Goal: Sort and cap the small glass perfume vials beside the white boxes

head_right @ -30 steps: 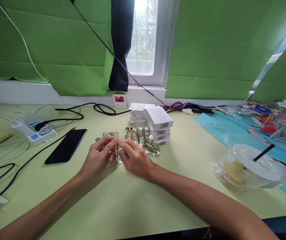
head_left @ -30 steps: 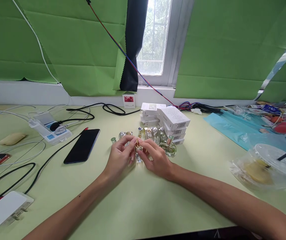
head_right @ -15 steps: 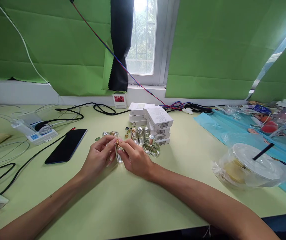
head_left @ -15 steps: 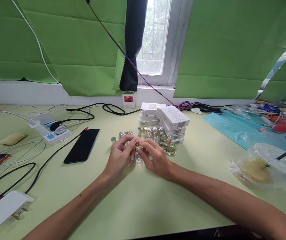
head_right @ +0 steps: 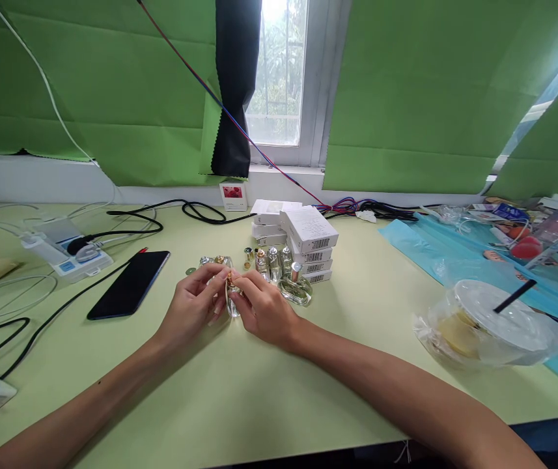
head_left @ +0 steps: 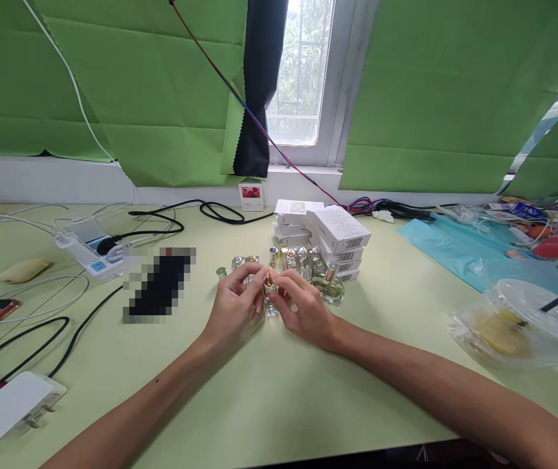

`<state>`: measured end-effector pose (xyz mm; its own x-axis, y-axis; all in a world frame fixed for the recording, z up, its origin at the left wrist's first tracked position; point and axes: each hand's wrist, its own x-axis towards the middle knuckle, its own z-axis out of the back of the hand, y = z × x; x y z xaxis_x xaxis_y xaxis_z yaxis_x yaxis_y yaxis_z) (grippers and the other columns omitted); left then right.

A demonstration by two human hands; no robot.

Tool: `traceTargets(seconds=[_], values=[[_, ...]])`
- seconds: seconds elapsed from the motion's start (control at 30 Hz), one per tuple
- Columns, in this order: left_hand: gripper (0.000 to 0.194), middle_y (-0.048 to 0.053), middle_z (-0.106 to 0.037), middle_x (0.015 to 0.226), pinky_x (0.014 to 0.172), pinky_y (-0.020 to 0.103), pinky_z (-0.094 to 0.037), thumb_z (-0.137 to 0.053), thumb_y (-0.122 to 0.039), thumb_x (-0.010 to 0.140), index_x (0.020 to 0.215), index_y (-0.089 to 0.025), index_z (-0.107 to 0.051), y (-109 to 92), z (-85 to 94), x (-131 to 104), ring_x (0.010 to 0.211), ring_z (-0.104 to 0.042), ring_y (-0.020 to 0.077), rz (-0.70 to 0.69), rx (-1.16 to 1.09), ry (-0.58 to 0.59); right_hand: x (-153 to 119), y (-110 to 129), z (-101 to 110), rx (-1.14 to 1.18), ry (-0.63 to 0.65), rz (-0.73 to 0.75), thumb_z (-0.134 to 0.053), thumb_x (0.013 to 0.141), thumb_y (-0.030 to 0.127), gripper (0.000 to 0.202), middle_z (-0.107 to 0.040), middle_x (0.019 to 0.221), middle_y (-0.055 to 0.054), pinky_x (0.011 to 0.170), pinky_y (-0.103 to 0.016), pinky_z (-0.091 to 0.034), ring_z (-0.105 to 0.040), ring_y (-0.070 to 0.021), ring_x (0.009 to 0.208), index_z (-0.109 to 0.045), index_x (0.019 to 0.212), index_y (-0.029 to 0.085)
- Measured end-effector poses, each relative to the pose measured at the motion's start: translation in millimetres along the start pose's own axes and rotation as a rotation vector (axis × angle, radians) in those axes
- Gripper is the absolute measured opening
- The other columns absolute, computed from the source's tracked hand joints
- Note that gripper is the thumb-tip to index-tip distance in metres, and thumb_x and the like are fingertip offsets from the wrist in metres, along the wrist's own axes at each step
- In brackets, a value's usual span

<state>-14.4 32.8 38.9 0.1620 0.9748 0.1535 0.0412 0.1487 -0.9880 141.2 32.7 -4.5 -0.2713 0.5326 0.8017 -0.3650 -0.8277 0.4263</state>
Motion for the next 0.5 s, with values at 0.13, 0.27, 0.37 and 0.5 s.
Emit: traceTargets(seconds=[0.13,0.27,0.37,0.5], values=[[0.027,-0.007,-0.044,0.042,0.038,0.020,-0.031,-0.070,-0.048,0.086,0.082,-0.021,-0.065,2.4,0.7,0.1,0.035,-0.037,0.0067,0.004,0.002,0.008,0.8,0.3,0.5,0.017,-0.009,0.016,-0.048,0.100,0.015,0.013,-0.058,0.094,-0.006,0.068,-0.028,-0.057,-0.060,-0.0148,0.079,-0.057,0.107,0.021],[0.027,-0.007,-0.044,0.042,0.039,0.019,-0.031,-0.069,-0.048,0.086,0.082,-0.022,-0.065,4.2,1.7,0.1,0.036,-0.037,0.0067,0.010,0.004,0.010,-0.9,-1.7,-0.1,0.032,-0.004,0.009,-0.048,0.100,0.016,0.013,-0.058,0.096,-0.006,0.068,-0.028,-0.057,-0.060,-0.0149,0.081,-0.057,0.109,0.021],[0.028,-0.007,-0.044,0.041,0.039,0.019,-0.029,-0.070,-0.048,0.085,0.083,-0.021,-0.065,4.8,2.4,0.8,0.036,-0.036,0.0063,0.017,0.006,0.008,-1.6,-2.6,-0.5,0.026,0.002,0.008,-0.048,0.101,0.018,0.014,-0.059,0.096,-0.006,0.067,-0.028,-0.057,-0.061,-0.0154,0.082,-0.057,0.111,0.021],[0.029,-0.007,-0.043,0.041,0.037,0.018,-0.027,-0.070,-0.050,0.084,0.084,-0.021,-0.065,5.5,3.0,2.0,0.035,-0.034,0.0059,0.019,0.014,0.003,0.1,-1.1,0.5,0.019,-0.003,0.024,-0.048,0.101,0.018,0.014,-0.059,0.096,-0.006,0.067,-0.027,-0.057,-0.061,-0.0153,0.081,-0.057,0.110,0.021]])
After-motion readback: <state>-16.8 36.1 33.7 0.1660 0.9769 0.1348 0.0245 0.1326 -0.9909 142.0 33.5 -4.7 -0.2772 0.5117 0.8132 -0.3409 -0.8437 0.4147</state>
